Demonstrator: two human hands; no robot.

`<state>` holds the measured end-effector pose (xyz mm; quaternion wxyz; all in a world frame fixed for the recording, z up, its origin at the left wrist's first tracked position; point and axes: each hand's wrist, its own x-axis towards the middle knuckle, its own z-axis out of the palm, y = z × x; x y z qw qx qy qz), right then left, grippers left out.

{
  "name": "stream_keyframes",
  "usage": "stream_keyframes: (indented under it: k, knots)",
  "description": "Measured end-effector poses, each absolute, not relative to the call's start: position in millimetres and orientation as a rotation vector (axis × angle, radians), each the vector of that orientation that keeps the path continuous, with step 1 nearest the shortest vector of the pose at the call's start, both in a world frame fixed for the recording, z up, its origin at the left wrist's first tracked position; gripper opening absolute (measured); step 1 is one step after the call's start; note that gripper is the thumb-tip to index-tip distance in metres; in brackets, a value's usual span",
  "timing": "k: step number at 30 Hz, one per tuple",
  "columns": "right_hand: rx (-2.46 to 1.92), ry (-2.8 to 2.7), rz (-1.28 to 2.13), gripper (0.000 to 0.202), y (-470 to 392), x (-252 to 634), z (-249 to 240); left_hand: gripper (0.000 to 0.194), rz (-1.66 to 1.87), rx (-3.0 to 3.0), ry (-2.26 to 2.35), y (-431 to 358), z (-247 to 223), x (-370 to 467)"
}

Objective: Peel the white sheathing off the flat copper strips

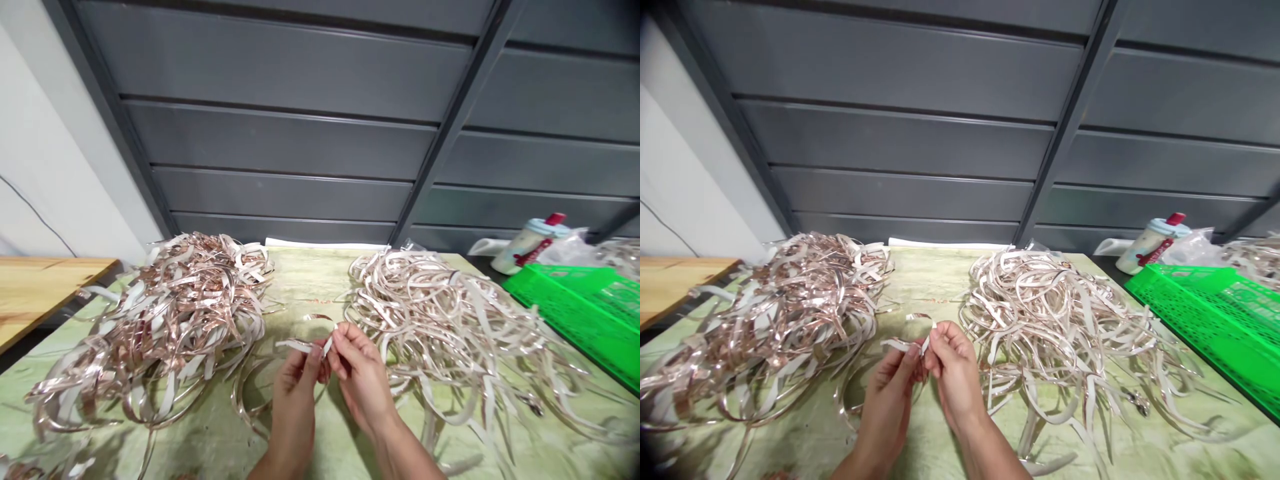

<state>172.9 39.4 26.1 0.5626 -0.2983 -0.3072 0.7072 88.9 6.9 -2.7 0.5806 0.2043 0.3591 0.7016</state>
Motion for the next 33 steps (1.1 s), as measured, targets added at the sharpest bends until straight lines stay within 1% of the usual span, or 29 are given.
stream_keyframes:
  k: [4,7,8,11,13,15,18,19,21,23,26,29,31,33]
  knots:
    - [-0.600,-0.492,1.820,0.025,47.2,179.2,22.5,0.019,1.665,0.372,0.814,8.7,-2.0,84.6]
    - [-0.611,-0.436,1.875,0.021,51.5,186.9,24.0,0.022,1.744,0.296,0.841,10.5,0.3,81.0]
    - [-0.638,-0.456,1.879,0.024,52.4,189.5,25.1,0.022,1.772,0.290,0.851,11.1,1.3,79.9]
    - [-0.735,-0.550,1.880,0.045,53.3,195.0,26.5,0.025,1.837,0.284,0.853,12.8,4.3,77.9]
    - [-0.799,-0.626,1.825,0.051,51.9,194.3,24.5,0.028,1.867,0.259,0.858,13.7,5.1,77.9]
    - [-0.862,-0.725,1.684,0.045,48.3,189.8,20.9,0.029,1.882,0.244,0.885,14.0,4.1,78.4]
    - [-0.940,-0.986,1.494,0.025,41.0,179.0,18.4,0.031,1.868,0.280,0.938,12.9,-1.8,79.2]
    - [-0.959,-1.087,1.460,0.025,39.0,175.2,19.3,0.031,1.855,0.310,0.950,12.0,-4.8,79.4]
    - [-0.991,-1.244,1.395,0.031,37.0,168.6,23.1,0.031,1.832,0.387,0.971,9.8,-11.0,79.8]
    - [-1.009,-1.300,1.323,0.034,37.3,163.6,27.6,0.032,1.830,0.463,0.994,7.5,-15.8,80.0]
    - [-1.026,-1.360,1.243,0.030,38.5,159.2,30.4,0.034,1.834,0.520,1.017,5.5,-16.9,79.2]
    - [-1.023,-1.397,1.186,0.029,37.0,156.0,28.2,0.033,1.739,0.590,1.079,5.8,-12.0,76.7]
    - [-1.000,-1.331,1.231,0.030,35.3,153.3,26.8,0.033,1.679,0.616,1.105,6.6,-8.5,75.4]
    - [-0.970,-1.186,1.342,0.032,34.4,150.6,26.7,0.032,1.693,0.563,1.078,7.6,-5.9,75.5]
